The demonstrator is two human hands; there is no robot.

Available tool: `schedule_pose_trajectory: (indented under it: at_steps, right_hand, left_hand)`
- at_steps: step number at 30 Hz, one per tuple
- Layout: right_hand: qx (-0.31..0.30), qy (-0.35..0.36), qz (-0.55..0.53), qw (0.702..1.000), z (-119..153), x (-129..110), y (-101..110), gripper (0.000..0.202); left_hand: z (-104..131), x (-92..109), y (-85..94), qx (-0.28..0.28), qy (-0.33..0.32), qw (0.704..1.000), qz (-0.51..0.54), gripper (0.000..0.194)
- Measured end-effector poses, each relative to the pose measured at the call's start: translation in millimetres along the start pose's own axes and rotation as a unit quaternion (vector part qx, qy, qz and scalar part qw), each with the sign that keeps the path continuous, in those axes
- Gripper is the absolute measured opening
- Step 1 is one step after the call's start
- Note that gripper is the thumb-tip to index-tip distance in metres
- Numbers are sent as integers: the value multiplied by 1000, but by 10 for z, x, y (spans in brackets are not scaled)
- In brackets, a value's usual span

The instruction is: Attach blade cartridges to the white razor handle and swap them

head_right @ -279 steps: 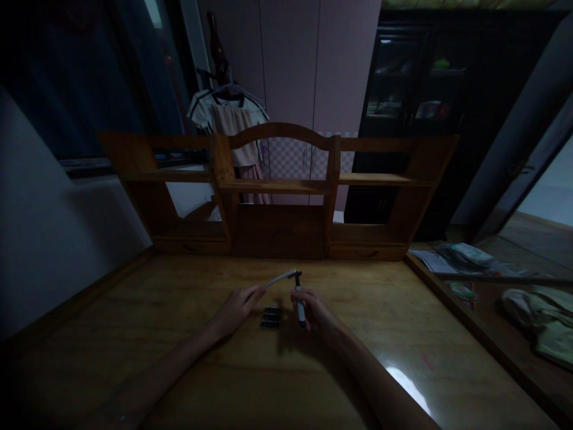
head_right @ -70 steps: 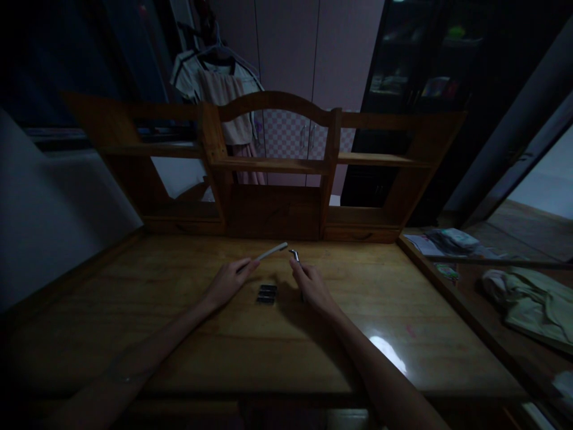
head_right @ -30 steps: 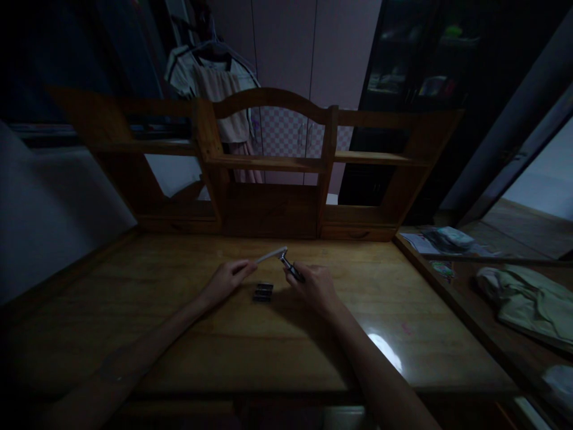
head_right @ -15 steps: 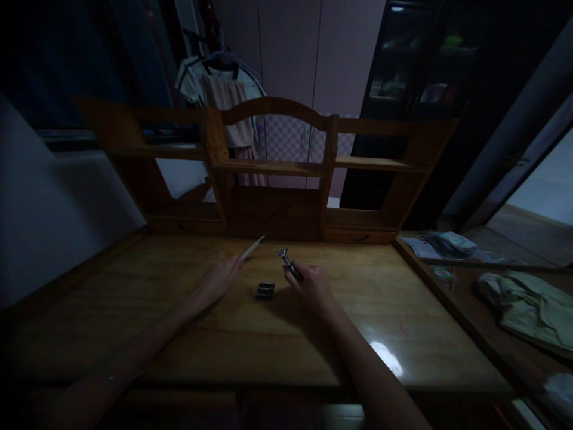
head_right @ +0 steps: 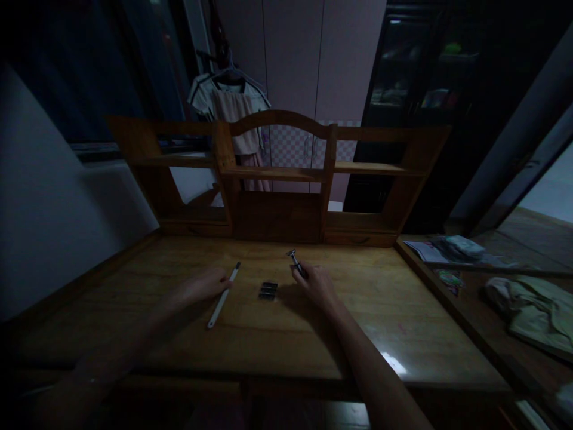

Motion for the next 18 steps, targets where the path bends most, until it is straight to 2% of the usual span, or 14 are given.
schedule_pose_trajectory:
  at_steps: [2,4,6,7,9,13,16,18]
  right_hand:
    - [4,1,-1,1000,0,9,1,34]
    - [5,0,12,1000,2,14,-5,33]
    - [3,-5,26,1000,5,19,-16,34]
    - [0,-7,28,1000,5,21,-22,34]
    - [-6,-11,25,1000,-1,24,-33,33]
    - [-15,-17,18,1000,-34,15,-47,32]
    - [-25,-16,20,999,-57,-12,-58,32]
    - [-35,-15,19,999,-62,-34,-70,32]
  left_hand:
    - [-73,111,112,38,-29,999,2,24]
    - [-172,285,165,36,-93,993,55,23]
    - [-265,469,145,15,-166,972,164,19]
    - [-298,541,116,23,-186,959,213,18]
    - [-321,641,23,26,-227,939,258,16]
    - [-242,669,-158,-54,-278,914,289,14]
    - [-186,633,-217,-113,-303,897,300,15]
    - [-178,616,-249,-133,-314,889,306,19]
Point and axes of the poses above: each hand's wrist, its own z-axis away from the middle knuckle, its own y-axis out of the back of the hand, x = y × z, the point moved 2 cm from there along -z, towards the middle knuckle, and after that the axes turned 8 degrees about y, right-handed, at the moved point
